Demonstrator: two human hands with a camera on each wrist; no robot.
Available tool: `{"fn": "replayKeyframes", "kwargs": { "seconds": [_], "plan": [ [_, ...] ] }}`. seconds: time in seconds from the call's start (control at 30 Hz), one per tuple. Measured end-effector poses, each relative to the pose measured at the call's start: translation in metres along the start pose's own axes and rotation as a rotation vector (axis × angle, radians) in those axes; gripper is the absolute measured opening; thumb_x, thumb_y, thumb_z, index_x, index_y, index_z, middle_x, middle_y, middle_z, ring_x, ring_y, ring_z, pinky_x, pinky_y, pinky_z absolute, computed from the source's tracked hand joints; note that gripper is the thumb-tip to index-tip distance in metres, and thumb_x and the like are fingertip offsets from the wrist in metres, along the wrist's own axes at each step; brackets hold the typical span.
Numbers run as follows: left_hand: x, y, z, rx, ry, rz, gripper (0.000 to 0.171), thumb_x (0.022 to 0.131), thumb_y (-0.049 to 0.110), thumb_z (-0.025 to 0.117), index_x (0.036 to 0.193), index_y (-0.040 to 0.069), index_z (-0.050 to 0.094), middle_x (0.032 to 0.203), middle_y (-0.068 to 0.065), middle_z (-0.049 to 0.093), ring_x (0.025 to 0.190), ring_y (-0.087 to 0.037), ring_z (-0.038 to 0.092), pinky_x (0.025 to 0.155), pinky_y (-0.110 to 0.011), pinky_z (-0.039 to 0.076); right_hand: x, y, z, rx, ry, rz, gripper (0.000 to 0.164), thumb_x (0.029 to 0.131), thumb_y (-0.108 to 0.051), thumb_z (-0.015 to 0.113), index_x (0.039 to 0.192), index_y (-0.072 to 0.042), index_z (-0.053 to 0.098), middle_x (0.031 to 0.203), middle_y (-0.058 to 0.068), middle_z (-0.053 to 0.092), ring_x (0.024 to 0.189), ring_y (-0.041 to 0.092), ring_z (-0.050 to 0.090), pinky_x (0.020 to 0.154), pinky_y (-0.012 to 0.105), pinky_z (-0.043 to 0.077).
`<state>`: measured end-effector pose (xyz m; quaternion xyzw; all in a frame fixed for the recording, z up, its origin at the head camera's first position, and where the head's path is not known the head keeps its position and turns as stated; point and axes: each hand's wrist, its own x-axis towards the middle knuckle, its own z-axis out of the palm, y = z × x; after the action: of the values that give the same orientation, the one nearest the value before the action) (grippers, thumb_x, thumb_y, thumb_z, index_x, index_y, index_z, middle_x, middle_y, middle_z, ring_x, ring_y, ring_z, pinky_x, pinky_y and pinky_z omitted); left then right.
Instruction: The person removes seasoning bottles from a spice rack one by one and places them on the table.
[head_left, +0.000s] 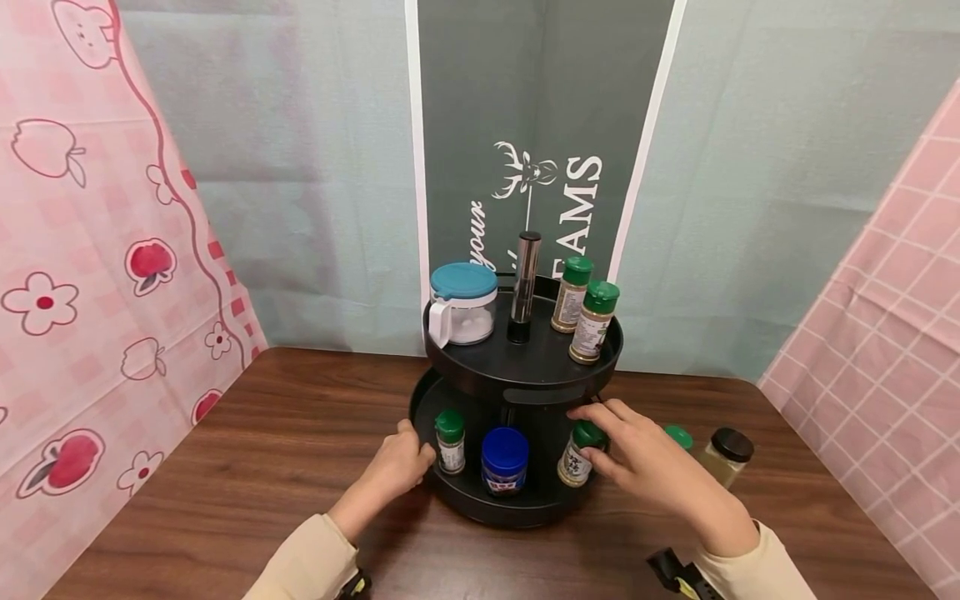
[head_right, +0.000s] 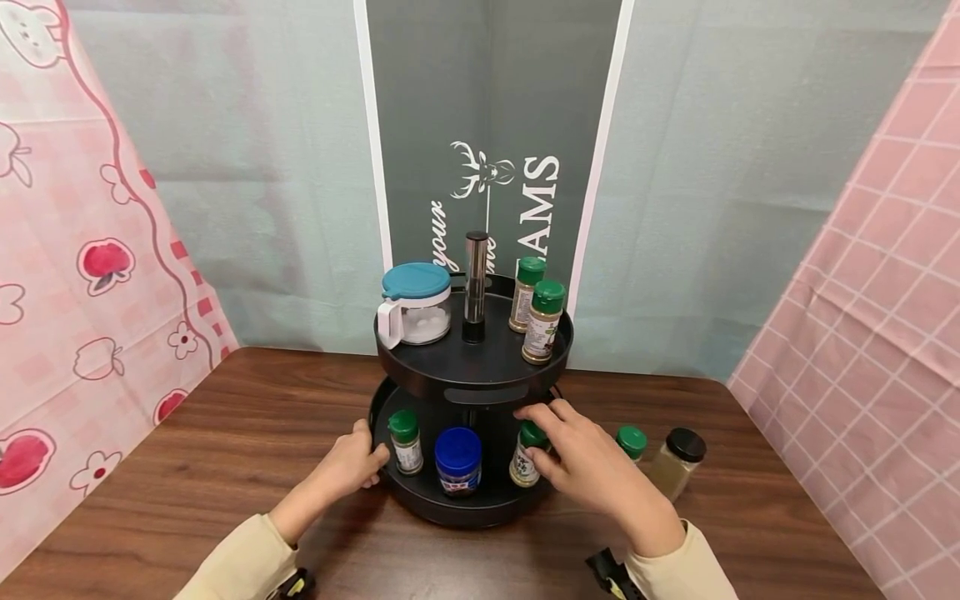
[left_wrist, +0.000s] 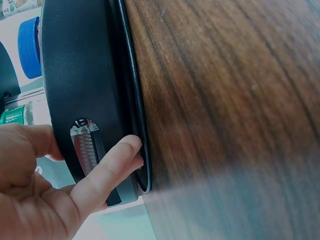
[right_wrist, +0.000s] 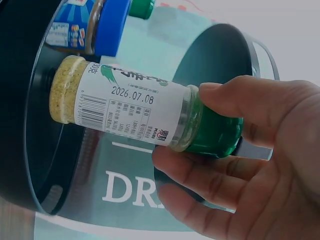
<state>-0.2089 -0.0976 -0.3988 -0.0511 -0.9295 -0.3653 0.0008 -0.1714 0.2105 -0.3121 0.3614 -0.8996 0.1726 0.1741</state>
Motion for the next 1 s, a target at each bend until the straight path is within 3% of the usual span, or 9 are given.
{"fn": "replayKeyframes", "kwargs": {
  "seconds": [0.27,0.57,0.7,1.0],
  "plan": [
    [-0.002,-0.001,-0.001,-0.008,0.0,-0.006,0.045,0.078,0.009,0.05,0.11,-0.016,0.034,0.048,-0.003,0.053,0.043,-0.012,0.051,0.046,-0.03,0.043,-0.01,0.01,-0.007,-0.015,0.04,0.011,0.044,0.075,-0.007,0.07,0.115,-0.014,0.054,0.101,-0.001,0.055,0.08,0.006,0.053,0.063,0.034,0.051],
    [-0.001,0.0,-0.001,-0.013,0.008,-0.012,0.042,0.077,0.01,0.051,0.108,-0.014,0.035,0.048,-0.003,0.053,0.043,-0.012,0.051,0.045,-0.03,0.044,-0.024,0.019,-0.017,-0.017,-0.006,0.072,0.04,0.076,-0.011,0.071,0.111,-0.019,0.055,0.096,-0.004,0.054,0.067,0.001,0.047,0.056,0.031,0.047],
    [0.0,0.0,0.0,-0.014,0.007,-0.017,0.042,0.077,0.009,0.051,0.108,-0.014,0.035,0.049,-0.003,0.053,0.043,-0.012,0.051,0.045,-0.03,0.044,-0.032,0.025,-0.019,-0.041,-0.016,0.079,0.039,0.074,-0.011,0.072,0.108,-0.019,0.056,0.094,-0.006,0.055,0.073,0.003,0.049,0.056,0.032,0.047],
    [-0.001,0.0,0.0,-0.009,0.011,-0.01,0.039,0.077,0.009,0.051,0.105,-0.013,0.036,0.048,-0.003,0.053,0.043,-0.012,0.051,0.046,-0.03,0.044,-0.048,0.037,-0.022,-0.049,-0.096,0.138,0.038,0.072,-0.01,0.073,0.106,-0.015,0.056,0.096,0.0,0.059,0.069,0.0,0.051,0.057,0.034,0.048]
  ]
}}
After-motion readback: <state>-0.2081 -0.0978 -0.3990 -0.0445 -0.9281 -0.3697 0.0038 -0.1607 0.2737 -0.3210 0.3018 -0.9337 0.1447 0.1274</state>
